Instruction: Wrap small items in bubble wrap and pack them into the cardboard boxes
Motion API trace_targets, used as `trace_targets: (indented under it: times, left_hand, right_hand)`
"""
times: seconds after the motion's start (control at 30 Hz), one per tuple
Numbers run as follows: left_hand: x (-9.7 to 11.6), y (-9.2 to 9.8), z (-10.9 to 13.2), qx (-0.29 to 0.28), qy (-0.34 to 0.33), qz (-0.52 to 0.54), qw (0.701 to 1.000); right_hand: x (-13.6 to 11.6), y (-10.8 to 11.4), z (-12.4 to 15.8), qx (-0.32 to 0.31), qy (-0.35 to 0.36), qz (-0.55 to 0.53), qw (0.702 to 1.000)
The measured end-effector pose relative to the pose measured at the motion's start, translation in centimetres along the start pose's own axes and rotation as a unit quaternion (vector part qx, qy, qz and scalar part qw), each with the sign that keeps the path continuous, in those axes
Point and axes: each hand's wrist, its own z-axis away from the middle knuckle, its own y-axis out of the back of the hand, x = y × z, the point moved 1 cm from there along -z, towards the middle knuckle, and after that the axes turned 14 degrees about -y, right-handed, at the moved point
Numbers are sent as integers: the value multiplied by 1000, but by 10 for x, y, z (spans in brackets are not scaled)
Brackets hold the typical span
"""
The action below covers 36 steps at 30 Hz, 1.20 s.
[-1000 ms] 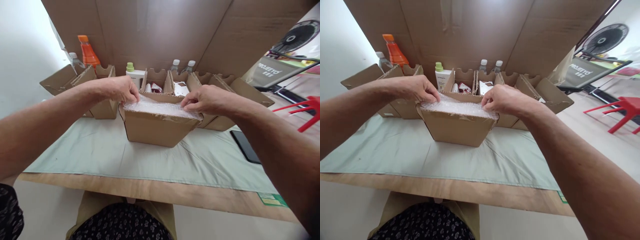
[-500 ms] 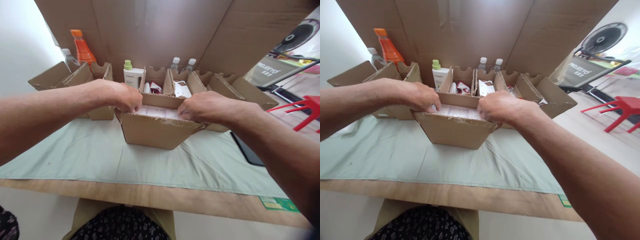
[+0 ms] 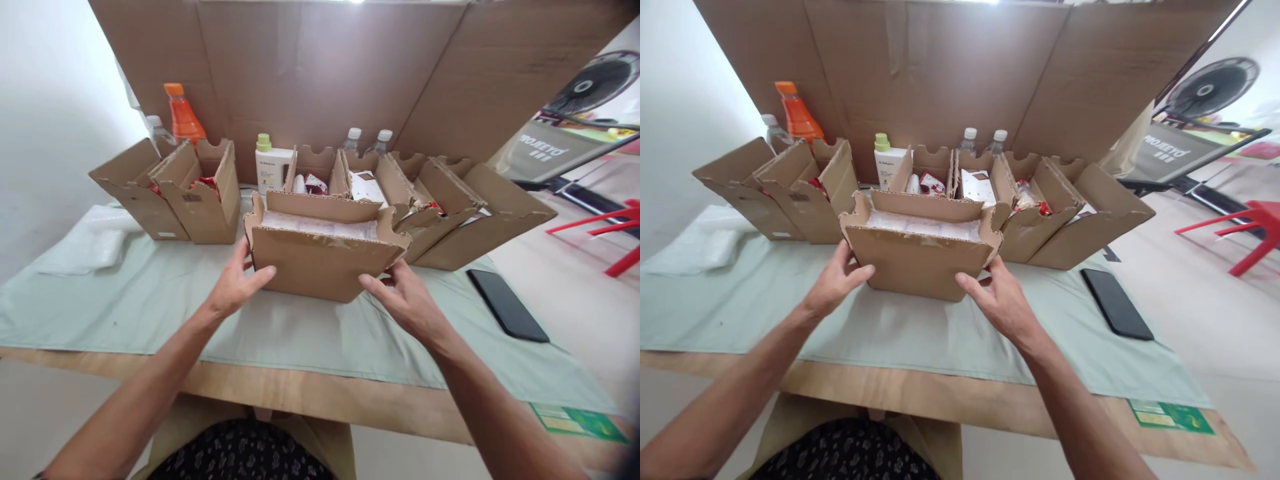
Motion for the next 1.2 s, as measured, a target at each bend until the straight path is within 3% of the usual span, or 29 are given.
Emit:
trace_targets:
  times: [0.1, 0.2, 0.3, 0.37, 0.47, 0.6, 0.73, 0.9, 1.03, 1.2]
  left_hand:
    - [23, -25, 10, 57, 34, 55, 996]
    - [54, -29, 49, 72, 67, 7, 995]
    - [76, -24, 106, 133, 114, -32, 984]
    - [84, -18, 137, 174, 155, -54, 971]
    - [90, -11, 158, 189, 195, -71, 960]
    - [91, -8, 157, 182, 181, -96, 962]
    - [84, -15, 154, 168, 157, -90, 969]
    - [81, -29, 153, 176, 119, -75, 974]
    - [78, -42, 141, 198, 91, -44, 975]
    - [65, -45, 116, 187, 87, -20, 978]
  right_hand:
    - [0, -14, 6, 62, -9, -36, 997]
    - [-2, -11, 24, 73, -6, -43, 996]
    - [-17, -16, 36, 29, 29, -56, 998]
    - [-36, -32, 30, -26, 57, -75, 995]
    - [-72, -68, 0, -97, 90, -114, 985]
    - [-111, -116, -45, -112, 112, -140, 977]
    - [-120, -139, -54, -66, 110, -98, 987]
    - [-92, -154, -36, -44, 140, -136, 980]
    - [-59, -182, -29, -53, 76, -227, 969]
    - [-36, -207, -19, -32, 15, -249, 968]
